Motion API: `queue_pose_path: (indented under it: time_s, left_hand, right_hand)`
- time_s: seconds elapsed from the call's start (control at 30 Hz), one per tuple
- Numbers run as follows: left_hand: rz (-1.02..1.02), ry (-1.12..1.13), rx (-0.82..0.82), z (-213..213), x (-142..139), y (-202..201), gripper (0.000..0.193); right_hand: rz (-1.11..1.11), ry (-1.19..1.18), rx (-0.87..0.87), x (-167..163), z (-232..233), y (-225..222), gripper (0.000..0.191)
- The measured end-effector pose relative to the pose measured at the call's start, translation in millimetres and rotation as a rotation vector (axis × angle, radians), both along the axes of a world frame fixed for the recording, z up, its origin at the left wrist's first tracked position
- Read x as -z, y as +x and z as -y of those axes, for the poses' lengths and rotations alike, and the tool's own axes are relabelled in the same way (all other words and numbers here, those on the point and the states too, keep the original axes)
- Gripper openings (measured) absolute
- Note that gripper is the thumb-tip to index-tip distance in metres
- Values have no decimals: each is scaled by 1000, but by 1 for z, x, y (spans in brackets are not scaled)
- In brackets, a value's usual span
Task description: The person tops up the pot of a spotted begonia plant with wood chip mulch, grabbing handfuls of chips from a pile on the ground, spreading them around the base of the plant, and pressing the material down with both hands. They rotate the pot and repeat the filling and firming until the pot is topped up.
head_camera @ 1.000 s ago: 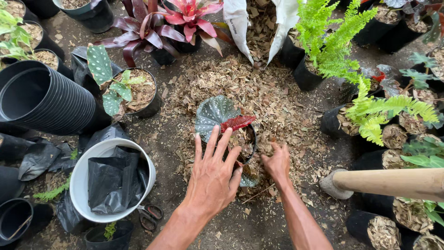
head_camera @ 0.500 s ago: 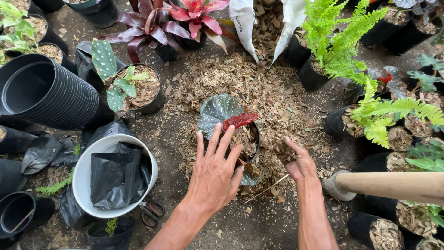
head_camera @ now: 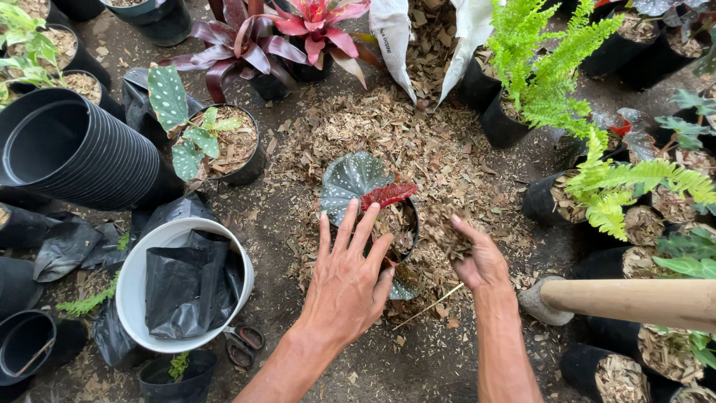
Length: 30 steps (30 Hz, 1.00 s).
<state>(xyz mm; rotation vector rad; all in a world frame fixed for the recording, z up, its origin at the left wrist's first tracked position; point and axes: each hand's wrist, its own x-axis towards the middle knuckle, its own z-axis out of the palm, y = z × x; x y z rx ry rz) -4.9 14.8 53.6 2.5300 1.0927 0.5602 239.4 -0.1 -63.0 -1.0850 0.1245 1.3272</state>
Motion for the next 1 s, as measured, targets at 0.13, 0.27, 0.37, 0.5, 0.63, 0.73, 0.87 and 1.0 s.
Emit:
queue_pose_path:
  time_s: [0.13, 0.27, 0.37, 0.5, 0.63, 0.73, 0.87, 1.0]
  left_hand:
    - [7, 3, -4, 0, 0, 1, 41]
    - [6, 3, 3, 0, -1, 0, 42]
    - [7, -5, -2, 1, -1, 0, 42]
    - [10, -5, -2, 1, -1, -1, 42]
    - [6, -9, -2, 0, -1, -1, 41]
    - [5, -8, 4, 0, -1, 0, 44]
    - [2, -3, 8, 1, 1, 1, 45]
    - [-1, -5, 11, 1, 2, 1, 43]
  right_hand:
    - [158, 78, -250, -21, -22, -8, 30]
    - [415, 19, -430, -22, -29, -14, 28]
    - [507, -41, -478, -23, -17, -21, 35]
    - [828, -113, -577, -35, 4, -31, 41]
    - [1465, -232, -704, -49, 16, -43, 40]
    - [1930, -216, -802, -47, 23, -54, 30]
    - [1956, -305, -899, -22, 17, -72, 33]
    - [1863, -255, -922, -3, 5, -67, 36]
